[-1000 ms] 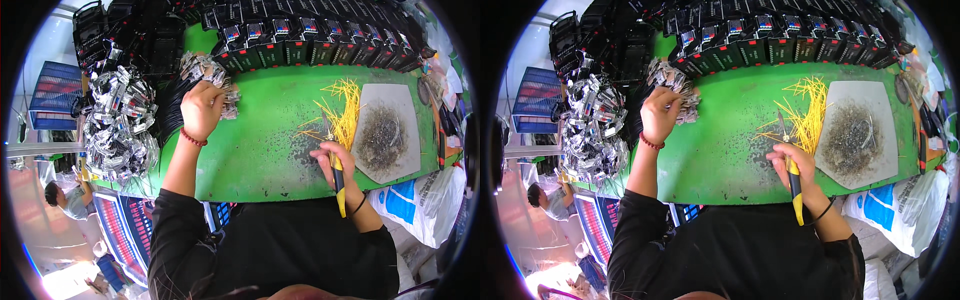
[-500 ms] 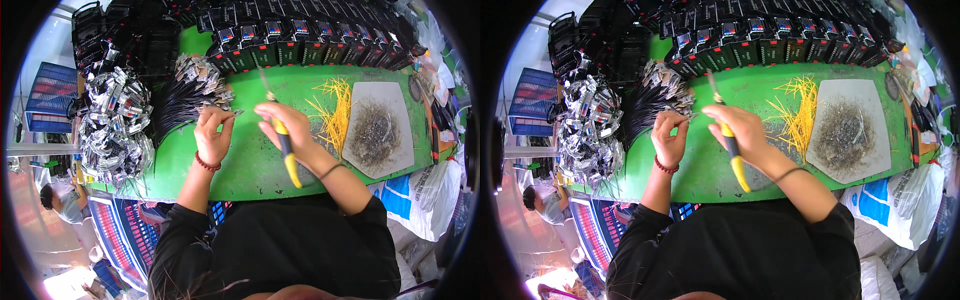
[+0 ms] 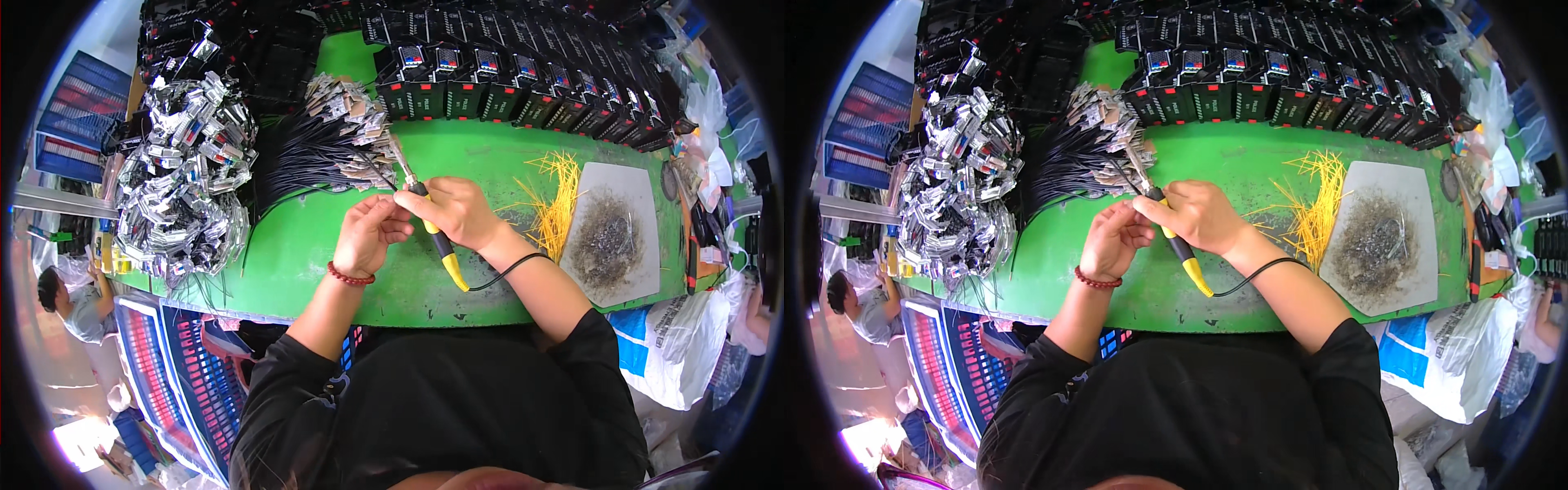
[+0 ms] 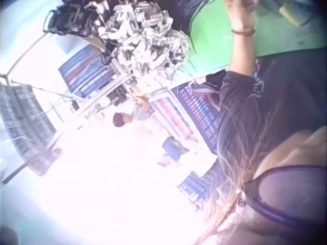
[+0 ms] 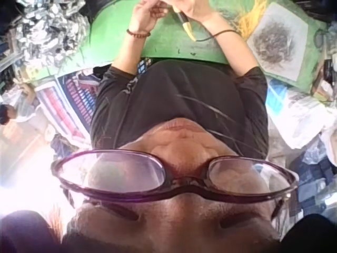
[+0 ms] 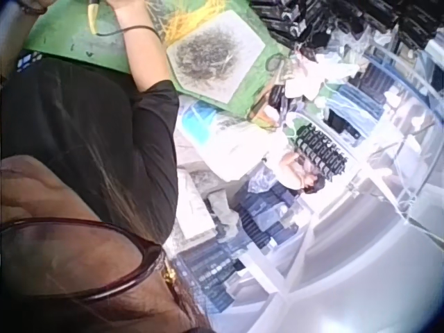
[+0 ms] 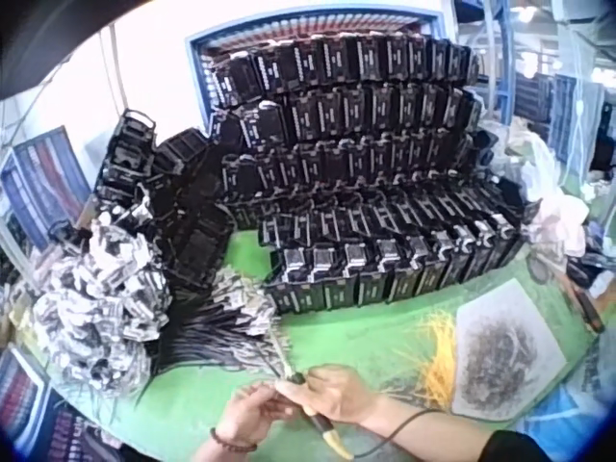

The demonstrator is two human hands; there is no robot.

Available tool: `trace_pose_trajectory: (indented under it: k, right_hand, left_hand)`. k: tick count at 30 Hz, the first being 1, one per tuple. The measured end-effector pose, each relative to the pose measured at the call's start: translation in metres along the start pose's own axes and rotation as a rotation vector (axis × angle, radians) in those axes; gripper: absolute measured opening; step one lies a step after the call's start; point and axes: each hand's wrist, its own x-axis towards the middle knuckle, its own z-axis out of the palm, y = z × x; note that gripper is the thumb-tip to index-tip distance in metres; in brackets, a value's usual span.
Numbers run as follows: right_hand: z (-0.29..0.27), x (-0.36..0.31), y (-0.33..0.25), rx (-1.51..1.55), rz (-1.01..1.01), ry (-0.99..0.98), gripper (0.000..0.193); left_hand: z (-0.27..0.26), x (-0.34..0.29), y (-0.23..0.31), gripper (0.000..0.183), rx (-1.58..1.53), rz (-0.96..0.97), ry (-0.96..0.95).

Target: The person solders wires onto circuit boards using a soldering iron, then solders and installs the wiring components into toy car bodies.

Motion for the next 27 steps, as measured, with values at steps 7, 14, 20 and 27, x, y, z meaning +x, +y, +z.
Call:
trace_pose_trajectory:
  k: [7, 14, 20, 27]
  right_hand:
    - [-0.005, -0.002, 0.011, 0.037, -0.023, -0.111, 0.045]
    - [-0.012, 0.006, 0.019, 0.002, -0.168, -0.285, 0.041]
    - [-0.024, 0.018, 0.038, -0.035, -0.218, -0.428, 0.030]
    - [-0.031, 0.025, 0.037, 0.389, 0.384, 0.275, 0.029]
  left_hand:
    - [-0.001, 0.009, 0.008, 0.007, 0.131, -0.049, 0.038]
    - [-0.010, 0.010, 0.002, 0.005, 0.207, -0.034, 0.053]
    - [-0.007, 0.009, -0.003, 0.009, 0.469, 0.023, 0.105]
    - [0.020, 0.034, -0.011, 0.012, 0.181, -0.017, 0.085]
